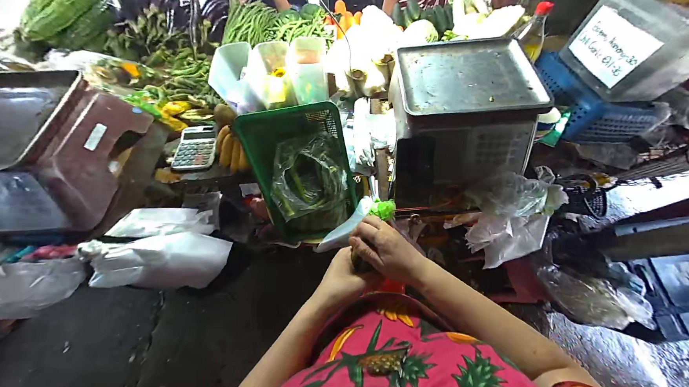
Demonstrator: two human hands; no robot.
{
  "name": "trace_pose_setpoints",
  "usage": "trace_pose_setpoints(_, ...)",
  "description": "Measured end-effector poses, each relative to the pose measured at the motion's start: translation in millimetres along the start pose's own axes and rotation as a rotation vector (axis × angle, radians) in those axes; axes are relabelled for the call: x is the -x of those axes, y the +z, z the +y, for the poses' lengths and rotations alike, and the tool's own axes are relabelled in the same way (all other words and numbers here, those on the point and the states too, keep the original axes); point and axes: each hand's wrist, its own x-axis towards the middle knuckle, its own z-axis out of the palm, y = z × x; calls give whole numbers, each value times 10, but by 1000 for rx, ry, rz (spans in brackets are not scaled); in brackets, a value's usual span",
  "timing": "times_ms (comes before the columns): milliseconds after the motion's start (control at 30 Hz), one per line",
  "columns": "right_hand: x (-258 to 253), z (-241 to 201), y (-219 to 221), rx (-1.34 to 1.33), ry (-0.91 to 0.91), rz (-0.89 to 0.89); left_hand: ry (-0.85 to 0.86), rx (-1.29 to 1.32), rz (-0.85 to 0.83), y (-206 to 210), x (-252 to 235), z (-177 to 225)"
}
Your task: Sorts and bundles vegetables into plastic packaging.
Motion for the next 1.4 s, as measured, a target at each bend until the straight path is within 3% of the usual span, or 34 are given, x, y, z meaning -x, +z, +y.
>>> trace_pose_setpoints(100, 93, -30, -408, 45, 226, 115, -11, 4, 37, 22, -39, 80)
trace_pose_setpoints(200, 252, 246, -929, 452, 385, 366, 15, -51, 149, -25, -47, 60)
trace_pose_setpoints(300, 328, 523, -1228, 678, 502, 289, -1, -69, 198, -67, -34, -4)
trace_pose_setpoints(433, 343, 776, -1258, 771, 440, 280, -64, -69, 188, -33, 11, -29)
trace_pose_setpoints(533, 345, 623, -1359, 549, 594, 384, -59, -60, 213, -6, 54, -48)
trace_pose_setpoints(600, 348, 537, -1393, 259, 698, 576, -43, -55, 230, -3, 74, -66)
trace_pose_setpoints(667, 304, 512, -1377, -229, 728, 770, -27, -49, 246, -9, 63, -80)
trace_pose_setpoints(733, 212, 316, -1354, -780, 734, 823, 3, -47, 272, -5, 49, -89)
trace_pose_setpoints(800, 162, 97, -1243, -1032, 615, 656, 38, -58, 294, -12, 42, -67)
trace_pose_setpoints(900, 120, -182, -902, -887, 325, 229, 75, -81, 303, -54, 32, -22)
trace_pose_setpoints(1000, 40, -358, -495, -260, 126, 60, 123, -263, 329, -120, 21, -24)
trace_pose_setpoints(1100, -19, -303, -242, 426, -4, 16, 138, -703, 384, -171, 48, 57)
trace_pose_setpoints(1200, -89, -184, -189, 574, 214, -264, 299, -1045, 367, -230, 87, 6)
trace_pose_setpoints(1267, -94, 2, -181, 325, 336, -353, 382, -926, 375, -286, 133, -47)
trace_pose_setpoints(1333, -79, 98, -162, 93, 368, -408, 341, -560, 429, -323, 173, -57)
trace_pose_setpoints(1400, -9, 20, -138, 13, 140, -374, 212, -91, 516, -316, 172, -5)
